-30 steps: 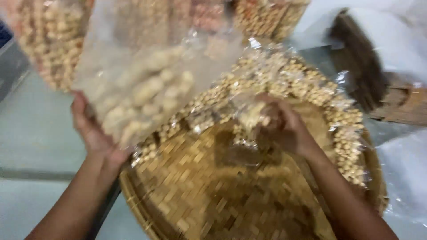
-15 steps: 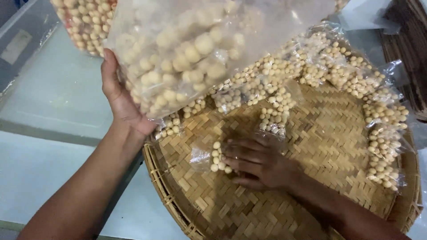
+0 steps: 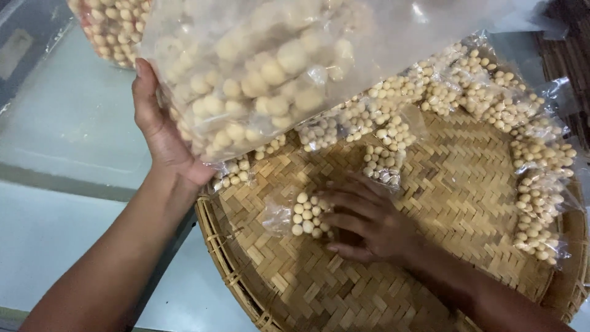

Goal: Manually scooping small round snacks from a woven tray into plastic bags for packaging.

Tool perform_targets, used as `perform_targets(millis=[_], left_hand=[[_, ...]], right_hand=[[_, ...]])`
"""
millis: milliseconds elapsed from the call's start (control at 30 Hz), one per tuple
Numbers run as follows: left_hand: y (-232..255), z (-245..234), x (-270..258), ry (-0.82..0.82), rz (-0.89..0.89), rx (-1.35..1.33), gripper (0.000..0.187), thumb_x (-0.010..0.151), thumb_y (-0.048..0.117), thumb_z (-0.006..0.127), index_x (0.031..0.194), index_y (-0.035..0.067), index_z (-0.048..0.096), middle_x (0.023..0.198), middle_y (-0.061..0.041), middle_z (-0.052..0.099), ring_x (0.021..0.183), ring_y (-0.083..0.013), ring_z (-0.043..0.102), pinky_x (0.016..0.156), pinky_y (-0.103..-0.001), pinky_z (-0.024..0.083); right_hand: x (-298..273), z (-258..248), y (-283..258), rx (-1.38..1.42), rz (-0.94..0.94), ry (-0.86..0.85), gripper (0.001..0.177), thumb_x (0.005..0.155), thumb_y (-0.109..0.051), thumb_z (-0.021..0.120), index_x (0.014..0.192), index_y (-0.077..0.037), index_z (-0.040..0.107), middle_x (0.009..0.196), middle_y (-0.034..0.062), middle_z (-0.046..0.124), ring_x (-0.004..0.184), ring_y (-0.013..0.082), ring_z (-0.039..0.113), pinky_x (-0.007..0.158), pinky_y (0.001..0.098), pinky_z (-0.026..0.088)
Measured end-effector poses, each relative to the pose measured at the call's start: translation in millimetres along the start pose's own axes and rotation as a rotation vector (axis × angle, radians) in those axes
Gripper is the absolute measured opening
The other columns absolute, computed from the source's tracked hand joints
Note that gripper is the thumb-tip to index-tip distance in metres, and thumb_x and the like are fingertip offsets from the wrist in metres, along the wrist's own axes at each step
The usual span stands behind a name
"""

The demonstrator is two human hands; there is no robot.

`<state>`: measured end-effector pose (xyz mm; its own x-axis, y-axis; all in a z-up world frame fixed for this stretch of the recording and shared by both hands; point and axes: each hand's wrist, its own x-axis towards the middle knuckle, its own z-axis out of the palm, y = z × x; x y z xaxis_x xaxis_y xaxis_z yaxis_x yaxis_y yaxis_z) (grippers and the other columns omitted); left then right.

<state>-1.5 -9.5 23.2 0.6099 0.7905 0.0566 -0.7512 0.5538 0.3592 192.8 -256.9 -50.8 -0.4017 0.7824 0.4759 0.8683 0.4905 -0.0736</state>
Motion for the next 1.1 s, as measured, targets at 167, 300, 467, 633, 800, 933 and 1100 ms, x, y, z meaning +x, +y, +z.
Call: perform_targets(millis=[167,300,467,633,800,933,1100], left_hand=[[1,4,-1,0.000,-0.025,-0.025,0.097,0.058,0.043,0.084,0.145,0.012,0.051,0.137,-0.015,0.061,0.131,-0.0394,0.060,0.114,-0.058,0.051],[1,2,-1,0.002,-0.033,-0.022,0.096,0.059,0.043,0.083,0.144,0.012,0.050,0.135,-0.016,0.061,0.130,-0.0402,0.060,0.113,-0.059,0.051],[1,0,-1,0.025,-0.025,-0.028,0.092,0.062,0.043,0.081,0.143,0.012,0.051,0.135,-0.015,0.061,0.130,-0.0406,0.060,0.112,-0.061,0.051],[1,-3,0,0.007,-0.015,-0.010,0.088,0.063,0.043,0.083,0.141,0.012,0.054,0.132,-0.015,0.064,0.128,-0.0405,0.062,0.112,-0.061,0.052],[1,-1,-1,0.019,-0.026,-0.011,0.090,0.061,0.044,0.084,0.140,0.011,0.055,0.132,-0.015,0.064,0.127,-0.0396,0.062,0.111,-0.059,0.053],[1,-4,-1,-0.008,-0.008,0.003,0.088,0.062,0.044,0.086,0.139,0.013,0.055,0.130,-0.014,0.065,0.127,-0.0396,0.063,0.110,-0.060,0.054],[0,-2,-1,-0.018,-0.011,-0.008,0.092,0.061,0.043,0.087,0.140,0.012,0.053,0.131,-0.014,0.064,0.128,-0.0394,0.063,0.112,-0.058,0.053]], right_hand=[[-4,5,2,0.042,0.070,0.054,0.053,0.085,-0.041,0.084,0.124,-0.013,0.060,0.124,0.0123,0.067,0.116,0.0311,0.065,0.111,0.0573,0.048],[-3,7,3,0.040,0.024,0.139,0.042,0.086,-0.041,0.079,0.115,-0.014,0.066,0.115,0.0098,0.072,0.106,0.0275,0.070,0.102,0.0532,0.055],[-3,4,2,-0.043,0.083,0.074,0.049,0.085,-0.044,0.081,0.120,-0.013,0.067,0.106,0.0071,0.077,0.104,0.0232,0.070,0.108,0.0512,0.047],[-2,9,7,-0.024,0.018,0.151,0.039,0.086,-0.038,0.081,0.115,-0.014,0.069,0.116,0.0091,0.074,0.106,0.0284,0.069,0.099,0.0525,0.056],[1,3,7,-0.089,0.004,0.077,0.035,0.085,-0.033,0.083,0.113,-0.015,0.074,0.121,0.0043,0.075,0.114,0.0260,0.067,0.105,0.0522,0.050],[0,1,7,-0.101,-0.009,0.062,0.037,0.081,-0.030,0.089,0.113,-0.017,0.074,0.120,0.0010,0.076,0.113,0.0261,0.068,0.106,0.0529,0.047],[6,-5,1,-0.082,-0.009,0.039,0.044,0.083,-0.028,0.091,0.119,-0.014,0.070,0.126,0.0032,0.072,0.115,0.0279,0.067,0.105,0.0531,0.050]])
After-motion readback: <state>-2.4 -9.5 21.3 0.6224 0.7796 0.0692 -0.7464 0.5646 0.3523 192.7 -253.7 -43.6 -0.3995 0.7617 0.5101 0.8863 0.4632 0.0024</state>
